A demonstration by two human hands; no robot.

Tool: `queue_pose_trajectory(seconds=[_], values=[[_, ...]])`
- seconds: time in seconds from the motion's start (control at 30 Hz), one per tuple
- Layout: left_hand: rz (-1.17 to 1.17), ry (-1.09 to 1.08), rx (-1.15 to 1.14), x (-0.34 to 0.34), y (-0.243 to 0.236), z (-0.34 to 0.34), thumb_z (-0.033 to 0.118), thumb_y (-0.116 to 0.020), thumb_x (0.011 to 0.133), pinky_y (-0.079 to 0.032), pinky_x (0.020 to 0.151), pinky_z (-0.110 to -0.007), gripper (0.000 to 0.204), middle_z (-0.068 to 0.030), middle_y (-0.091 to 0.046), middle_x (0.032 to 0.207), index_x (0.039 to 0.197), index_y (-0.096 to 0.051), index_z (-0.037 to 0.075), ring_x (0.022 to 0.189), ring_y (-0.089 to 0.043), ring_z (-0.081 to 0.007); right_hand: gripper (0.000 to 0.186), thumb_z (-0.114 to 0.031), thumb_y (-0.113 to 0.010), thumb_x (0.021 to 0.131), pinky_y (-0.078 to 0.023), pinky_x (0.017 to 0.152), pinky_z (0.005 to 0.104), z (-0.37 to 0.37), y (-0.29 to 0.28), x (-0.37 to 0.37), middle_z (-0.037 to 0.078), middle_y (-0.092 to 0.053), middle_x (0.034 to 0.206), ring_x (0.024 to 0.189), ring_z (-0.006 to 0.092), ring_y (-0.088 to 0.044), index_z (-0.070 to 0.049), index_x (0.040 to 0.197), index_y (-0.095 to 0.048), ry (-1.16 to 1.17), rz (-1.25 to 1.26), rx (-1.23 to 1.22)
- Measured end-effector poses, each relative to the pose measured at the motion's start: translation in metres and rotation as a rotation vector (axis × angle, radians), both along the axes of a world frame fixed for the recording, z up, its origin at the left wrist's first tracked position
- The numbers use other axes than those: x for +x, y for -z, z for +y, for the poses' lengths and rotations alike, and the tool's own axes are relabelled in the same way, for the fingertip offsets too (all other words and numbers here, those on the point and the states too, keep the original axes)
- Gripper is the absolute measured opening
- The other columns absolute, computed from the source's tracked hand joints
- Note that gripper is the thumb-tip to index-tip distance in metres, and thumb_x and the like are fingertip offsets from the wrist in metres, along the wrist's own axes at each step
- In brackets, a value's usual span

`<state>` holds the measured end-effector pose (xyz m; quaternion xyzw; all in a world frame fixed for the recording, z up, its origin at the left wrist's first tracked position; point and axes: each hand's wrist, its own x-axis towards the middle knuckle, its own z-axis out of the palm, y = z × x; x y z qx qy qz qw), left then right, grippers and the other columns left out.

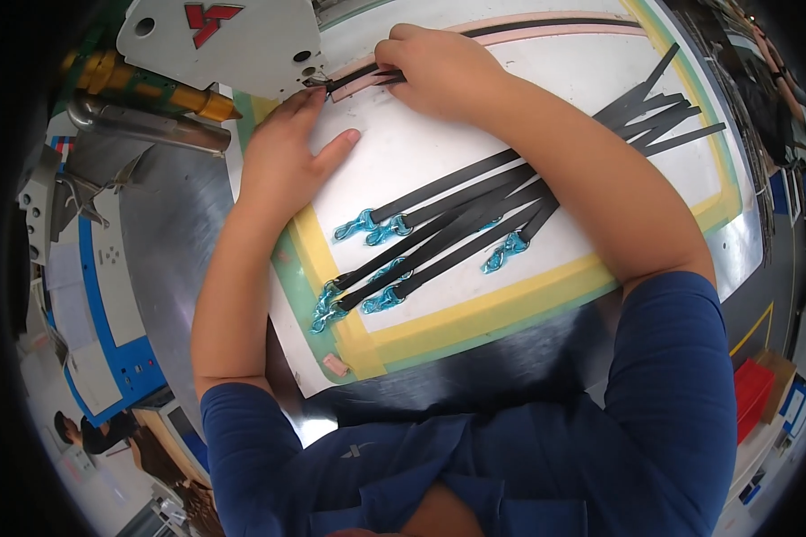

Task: Sewing long black straps onto a base material using an industrial sewing machine.

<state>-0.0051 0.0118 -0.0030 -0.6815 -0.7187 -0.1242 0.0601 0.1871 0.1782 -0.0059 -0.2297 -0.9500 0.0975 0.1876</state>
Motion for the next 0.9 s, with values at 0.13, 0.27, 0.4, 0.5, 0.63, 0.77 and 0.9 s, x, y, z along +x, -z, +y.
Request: queue_pose_trajectory(seconds=[0.13, 0.27, 0.4, 0.5, 0.63, 0.77, 0.9], values=[[-0.006, 0.015, 0.012, -0.001, 0.005, -0.002, 0.053, -0.067, 0.096, -0.044, 0.114, -0.046, 0.074, -0.0232, -0.06, 0.147, 0.143, -0.059, -0.004, 0.134, -0.059, -0.0384, 0.026, -0.012, -0.069, 0.091, -0.056, 0.09, 0.0437, -0.005, 0.0, -0.003, 0.01, -0.069, 0.116, 0.104, 0.0336, -0.07, -0.007, 0.117, -0.072, -0.058, 0.035, -0.011], [0.02, 0.013, 0.027, 0.0, 0.005, -0.002, 0.052, -0.067, 0.096, -0.044, 0.113, -0.047, 0.074, -0.0237, -0.061, 0.144, 0.143, -0.058, -0.005, 0.131, -0.06, -0.0388, 0.027, -0.009, -0.068, 0.091, -0.056, 0.091, 0.0437, -0.003, 0.001, -0.005, 0.009, -0.069, 0.117, 0.104, 0.0334, -0.069, -0.008, 0.118, -0.073, -0.061, 0.038, -0.012], [0.006, 0.015, 0.027, 0.004, 0.003, -0.001, 0.05, -0.068, 0.096, -0.044, 0.112, -0.048, 0.074, -0.0238, -0.062, 0.142, 0.143, -0.058, -0.006, 0.127, -0.062, -0.0394, 0.027, -0.008, -0.066, 0.09, -0.056, 0.092, 0.0435, 0.002, 0.003, -0.003, 0.009, -0.07, 0.117, 0.104, 0.0333, -0.07, -0.008, 0.117, -0.073, -0.089, 0.074, -0.003], [0.025, 0.008, 0.032, 0.004, 0.004, -0.003, 0.049, -0.069, 0.095, -0.044, 0.112, -0.048, 0.073, -0.0243, -0.062, 0.141, 0.142, -0.059, -0.006, 0.125, -0.063, -0.0401, 0.026, -0.008, -0.065, 0.092, -0.056, 0.092, 0.0435, 0.003, 0.005, -0.003, 0.008, -0.07, 0.117, 0.104, 0.0326, -0.07, -0.01, 0.117, -0.074, -0.098, 0.077, -0.007], [0.019, 0.005, 0.04, 0.006, 0.001, -0.002, 0.049, -0.069, 0.095, -0.045, 0.111, -0.048, 0.073, -0.0248, -0.062, 0.14, 0.142, -0.058, -0.006, 0.124, -0.063, -0.0405, 0.026, -0.007, -0.062, 0.094, -0.056, 0.092, 0.043, 0.002, 0.003, -0.003, 0.006, -0.07, 0.118, 0.105, 0.0316, -0.07, -0.011, 0.117, -0.075, -0.088, 0.076, -0.01], [0.015, 0.004, 0.003, 0.008, -0.001, -0.001, 0.046, -0.069, 0.096, -0.045, 0.113, -0.047, 0.072, -0.0266, -0.061, 0.142, 0.143, -0.057, -0.007, 0.128, -0.06, -0.0421, 0.028, -0.006, -0.06, 0.094, -0.057, 0.092, 0.043, -0.001, 0.007, -0.003, 0.006, -0.07, 0.118, 0.105, 0.0308, -0.07, -0.011, 0.118, -0.076, -0.026, 0.066, -0.005], [0.021, 0.006, 0.032, 0.005, 0.002, -0.002, 0.045, -0.07, 0.097, -0.045, 0.113, -0.047, 0.071, -0.0277, -0.06, 0.143, 0.143, -0.057, -0.008, 0.13, -0.059, -0.0436, 0.03, -0.005, -0.06, 0.095, -0.057, 0.092, 0.0423, -0.006, 0.001, -0.004, 0.005, -0.07, 0.119, 0.106, 0.0298, -0.07, -0.012, 0.119, -0.076, -0.03, 0.062, -0.007]])
